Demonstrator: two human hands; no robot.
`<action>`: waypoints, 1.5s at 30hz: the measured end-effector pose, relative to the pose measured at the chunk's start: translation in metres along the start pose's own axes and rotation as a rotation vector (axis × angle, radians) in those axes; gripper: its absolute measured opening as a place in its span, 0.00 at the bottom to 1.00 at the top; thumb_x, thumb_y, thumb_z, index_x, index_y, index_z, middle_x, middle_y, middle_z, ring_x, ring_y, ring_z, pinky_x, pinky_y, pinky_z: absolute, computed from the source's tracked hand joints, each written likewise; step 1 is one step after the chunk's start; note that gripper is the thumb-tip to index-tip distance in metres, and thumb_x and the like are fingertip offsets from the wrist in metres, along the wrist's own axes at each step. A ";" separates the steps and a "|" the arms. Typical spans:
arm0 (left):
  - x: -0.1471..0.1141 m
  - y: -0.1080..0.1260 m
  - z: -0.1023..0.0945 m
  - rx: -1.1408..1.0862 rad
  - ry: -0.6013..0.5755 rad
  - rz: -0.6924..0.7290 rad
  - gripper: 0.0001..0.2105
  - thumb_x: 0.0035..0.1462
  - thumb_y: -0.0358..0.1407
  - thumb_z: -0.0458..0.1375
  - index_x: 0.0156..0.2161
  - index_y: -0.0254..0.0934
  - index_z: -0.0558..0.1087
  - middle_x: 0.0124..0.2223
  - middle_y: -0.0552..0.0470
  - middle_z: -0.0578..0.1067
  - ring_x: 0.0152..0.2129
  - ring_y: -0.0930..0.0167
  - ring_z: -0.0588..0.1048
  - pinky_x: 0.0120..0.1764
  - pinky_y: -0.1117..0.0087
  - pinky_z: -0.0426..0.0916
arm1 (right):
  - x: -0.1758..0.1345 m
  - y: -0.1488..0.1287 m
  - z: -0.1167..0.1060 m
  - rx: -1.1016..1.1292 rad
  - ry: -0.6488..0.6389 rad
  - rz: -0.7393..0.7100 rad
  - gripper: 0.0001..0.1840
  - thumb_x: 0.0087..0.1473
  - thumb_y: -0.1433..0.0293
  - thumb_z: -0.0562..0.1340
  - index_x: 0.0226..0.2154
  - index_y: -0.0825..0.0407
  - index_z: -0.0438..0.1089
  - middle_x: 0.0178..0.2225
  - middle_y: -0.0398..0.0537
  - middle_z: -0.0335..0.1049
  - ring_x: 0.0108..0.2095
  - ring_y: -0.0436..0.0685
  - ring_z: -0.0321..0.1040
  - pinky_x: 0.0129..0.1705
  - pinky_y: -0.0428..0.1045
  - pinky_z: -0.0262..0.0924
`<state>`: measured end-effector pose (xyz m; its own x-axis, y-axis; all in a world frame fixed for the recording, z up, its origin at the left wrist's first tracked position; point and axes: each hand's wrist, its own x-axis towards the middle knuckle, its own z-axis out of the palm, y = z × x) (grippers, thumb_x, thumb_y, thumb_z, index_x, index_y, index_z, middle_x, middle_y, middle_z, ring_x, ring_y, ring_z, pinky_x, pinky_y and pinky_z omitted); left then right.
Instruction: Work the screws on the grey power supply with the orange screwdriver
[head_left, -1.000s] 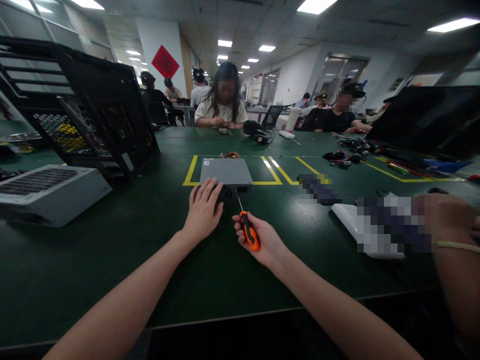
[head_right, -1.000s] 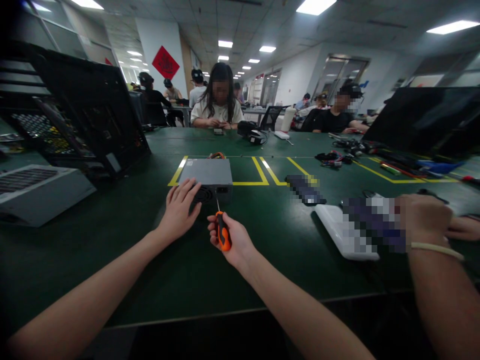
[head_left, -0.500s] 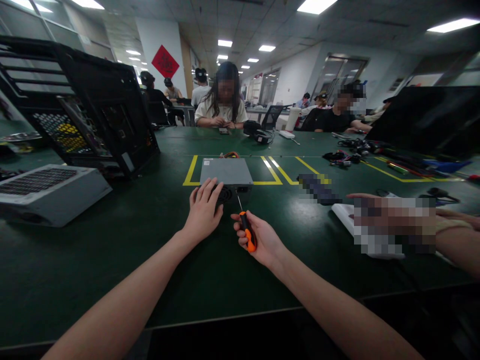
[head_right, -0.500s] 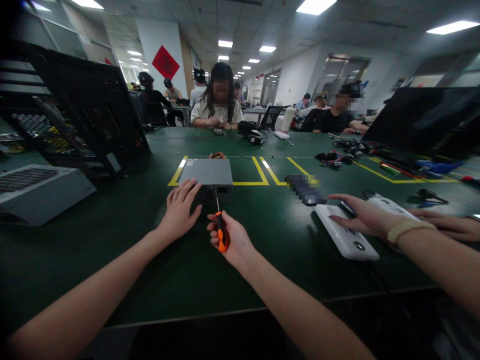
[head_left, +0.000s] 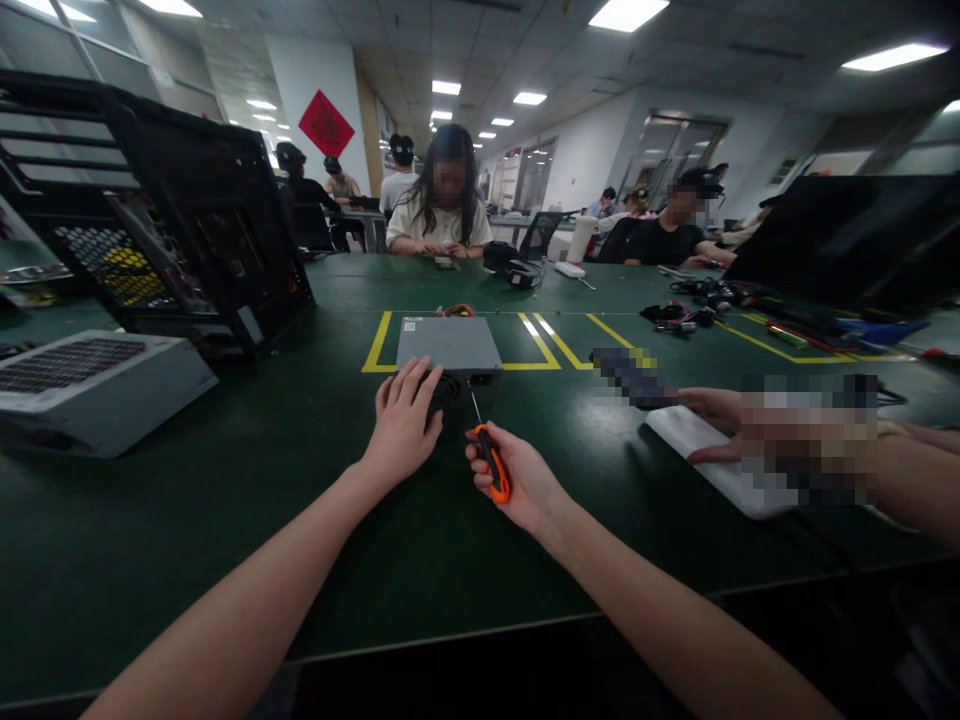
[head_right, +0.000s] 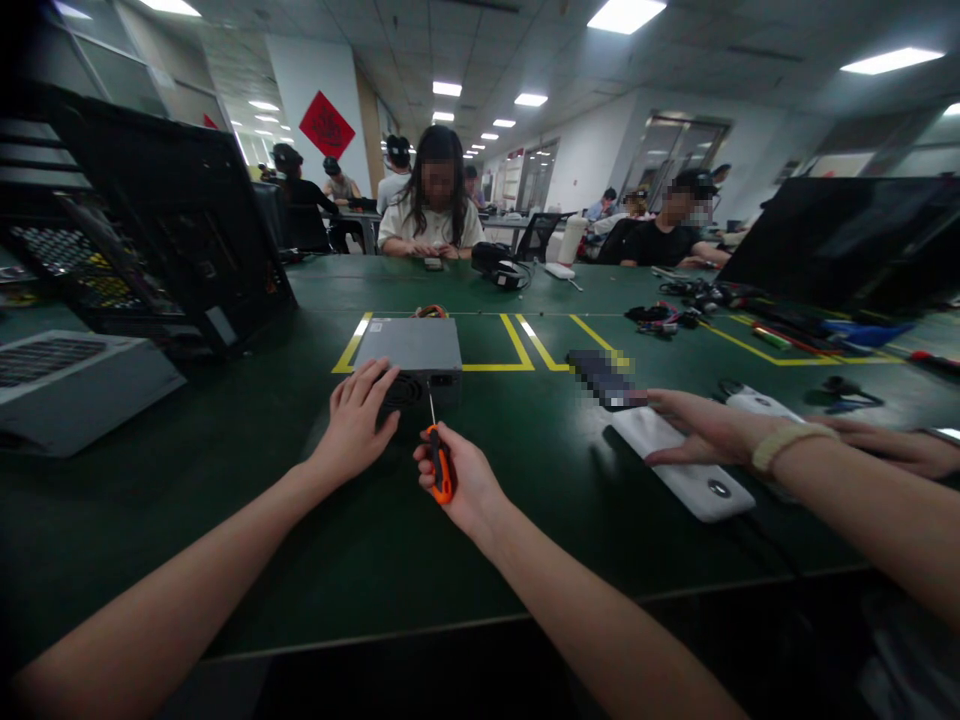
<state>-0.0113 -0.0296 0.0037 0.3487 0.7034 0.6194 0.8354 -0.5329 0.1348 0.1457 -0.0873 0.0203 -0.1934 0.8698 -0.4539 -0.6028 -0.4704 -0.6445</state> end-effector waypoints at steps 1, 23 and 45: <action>0.000 0.000 0.000 -0.002 0.003 0.002 0.26 0.54 0.30 0.49 0.59 0.38 0.53 0.61 0.44 0.55 0.59 0.62 0.50 0.56 0.56 0.49 | 0.000 0.000 0.000 0.002 0.006 -0.008 0.09 0.55 0.69 0.53 0.31 0.57 0.64 0.22 0.45 0.63 0.18 0.43 0.57 0.16 0.37 0.52; 0.001 0.002 -0.001 0.018 -0.011 -0.007 0.25 0.54 0.31 0.49 0.58 0.37 0.53 0.61 0.44 0.55 0.58 0.62 0.50 0.55 0.56 0.51 | -0.001 0.004 0.001 -0.085 0.059 -0.073 0.06 0.53 0.71 0.57 0.26 0.56 0.63 0.20 0.43 0.64 0.18 0.44 0.59 0.17 0.39 0.54; 0.001 0.002 -0.004 -0.002 -0.013 -0.010 0.26 0.54 0.30 0.49 0.59 0.39 0.53 0.61 0.44 0.55 0.58 0.61 0.51 0.54 0.54 0.52 | -0.002 0.008 0.000 -0.078 0.067 -0.136 0.10 0.54 0.68 0.55 0.28 0.57 0.67 0.20 0.44 0.64 0.17 0.44 0.58 0.15 0.38 0.50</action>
<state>-0.0106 -0.0322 0.0071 0.3460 0.7148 0.6077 0.8381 -0.5267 0.1424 0.1413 -0.0929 0.0161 -0.0600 0.9157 -0.3975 -0.5573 -0.3611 -0.7477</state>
